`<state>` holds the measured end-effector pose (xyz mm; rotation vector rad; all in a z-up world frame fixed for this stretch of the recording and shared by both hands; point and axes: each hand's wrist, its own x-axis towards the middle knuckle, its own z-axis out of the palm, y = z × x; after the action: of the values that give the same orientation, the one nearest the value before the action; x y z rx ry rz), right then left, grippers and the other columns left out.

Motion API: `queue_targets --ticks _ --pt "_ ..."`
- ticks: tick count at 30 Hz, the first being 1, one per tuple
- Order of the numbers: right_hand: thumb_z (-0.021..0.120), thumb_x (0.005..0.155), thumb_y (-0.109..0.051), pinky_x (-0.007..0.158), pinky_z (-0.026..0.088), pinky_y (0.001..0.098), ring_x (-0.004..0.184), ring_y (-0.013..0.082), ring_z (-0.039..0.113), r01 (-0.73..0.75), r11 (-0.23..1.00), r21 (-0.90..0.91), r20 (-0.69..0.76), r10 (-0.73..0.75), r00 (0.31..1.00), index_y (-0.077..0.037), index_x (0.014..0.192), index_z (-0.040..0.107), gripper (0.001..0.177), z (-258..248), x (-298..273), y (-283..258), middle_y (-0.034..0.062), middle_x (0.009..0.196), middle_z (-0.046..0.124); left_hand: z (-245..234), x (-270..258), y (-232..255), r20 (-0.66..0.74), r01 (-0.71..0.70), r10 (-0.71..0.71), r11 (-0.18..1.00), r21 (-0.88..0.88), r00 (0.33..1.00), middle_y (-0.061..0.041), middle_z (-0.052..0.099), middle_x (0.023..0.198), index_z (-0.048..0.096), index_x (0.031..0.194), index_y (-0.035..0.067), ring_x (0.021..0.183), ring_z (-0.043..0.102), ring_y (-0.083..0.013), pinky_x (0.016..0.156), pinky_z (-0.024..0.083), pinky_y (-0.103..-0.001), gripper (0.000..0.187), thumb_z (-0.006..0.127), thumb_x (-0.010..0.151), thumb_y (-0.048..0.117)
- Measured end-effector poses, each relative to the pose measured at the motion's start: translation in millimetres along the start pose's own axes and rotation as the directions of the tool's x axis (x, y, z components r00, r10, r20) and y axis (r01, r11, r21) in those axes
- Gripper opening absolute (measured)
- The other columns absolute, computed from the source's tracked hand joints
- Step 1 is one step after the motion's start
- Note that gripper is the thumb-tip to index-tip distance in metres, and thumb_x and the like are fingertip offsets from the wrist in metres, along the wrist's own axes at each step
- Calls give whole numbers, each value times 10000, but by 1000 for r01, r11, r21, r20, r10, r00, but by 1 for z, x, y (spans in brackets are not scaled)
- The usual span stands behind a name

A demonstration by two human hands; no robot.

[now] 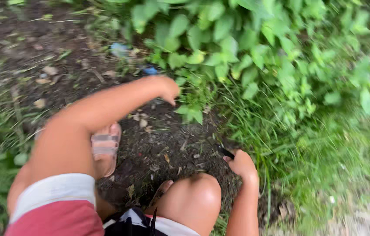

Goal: The person weeds a garden area by hand and using a knife to clear grass and stems from the soil.

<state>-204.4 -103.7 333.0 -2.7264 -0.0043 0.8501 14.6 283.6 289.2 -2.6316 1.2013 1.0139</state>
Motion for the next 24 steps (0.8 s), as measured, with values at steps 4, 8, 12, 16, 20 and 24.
queue_targets --ticks 4,8,12,16,20,24 --pt "756 900 -309 766 529 431 760 344 670 -254 934 251 -126 292 948 -45 1149 744 363 29 -60 31 246 830 729 69 135 141 17 -229 301 758 -611 953 -124 715 929 724 1073 95 855 685 -280 770 559 -469 382 692 888 428" --pt "749 886 -291 736 531 378 717 217 652 -306 742 597 -131 467 874 -55 1209 738 400 43 -87 16 154 791 753 103 188 196 -124 -122 103 980 -155 987 -149 501 1295 483 1306 82 1146 501 -329 908 455 -524 547 660 858 343" --pt "745 901 -291 722 525 320 715 145 653 -225 710 667 -169 439 882 -52 1252 709 426 42 -88 0 87 808 751 119 228 140 -347 410 -292 846 340 891 -175 288 1660 243 1538 70 1437 318 -378 1047 350 -580 830 628 827 257" --pt "725 906 -291 660 494 327 667 139 582 -305 614 728 -67 507 859 -87 1301 691 446 45 -88 -12 83 777 716 140 256 103 -423 575 -414 719 391 806 -163 513 1504 347 1555 59 1354 502 -375 1049 363 -601 672 559 958 287" --pt "724 911 -286 654 492 331 649 156 583 -285 670 685 -93 469 878 -65 1262 713 414 50 -85 -16 93 743 695 151 256 99 -229 614 -571 750 245 789 -163 720 1286 456 1603 5 1114 676 -339 937 416 -620 630 567 1014 199" --pt "723 918 -303 672 500 351 640 189 612 -352 695 627 -20 466 885 -81 1246 724 397 51 -80 -20 127 718 688 145 257 85 -81 500 -494 859 109 866 -123 662 1355 659 1364 76 1168 652 -325 914 428 -634 415 575 981 212"
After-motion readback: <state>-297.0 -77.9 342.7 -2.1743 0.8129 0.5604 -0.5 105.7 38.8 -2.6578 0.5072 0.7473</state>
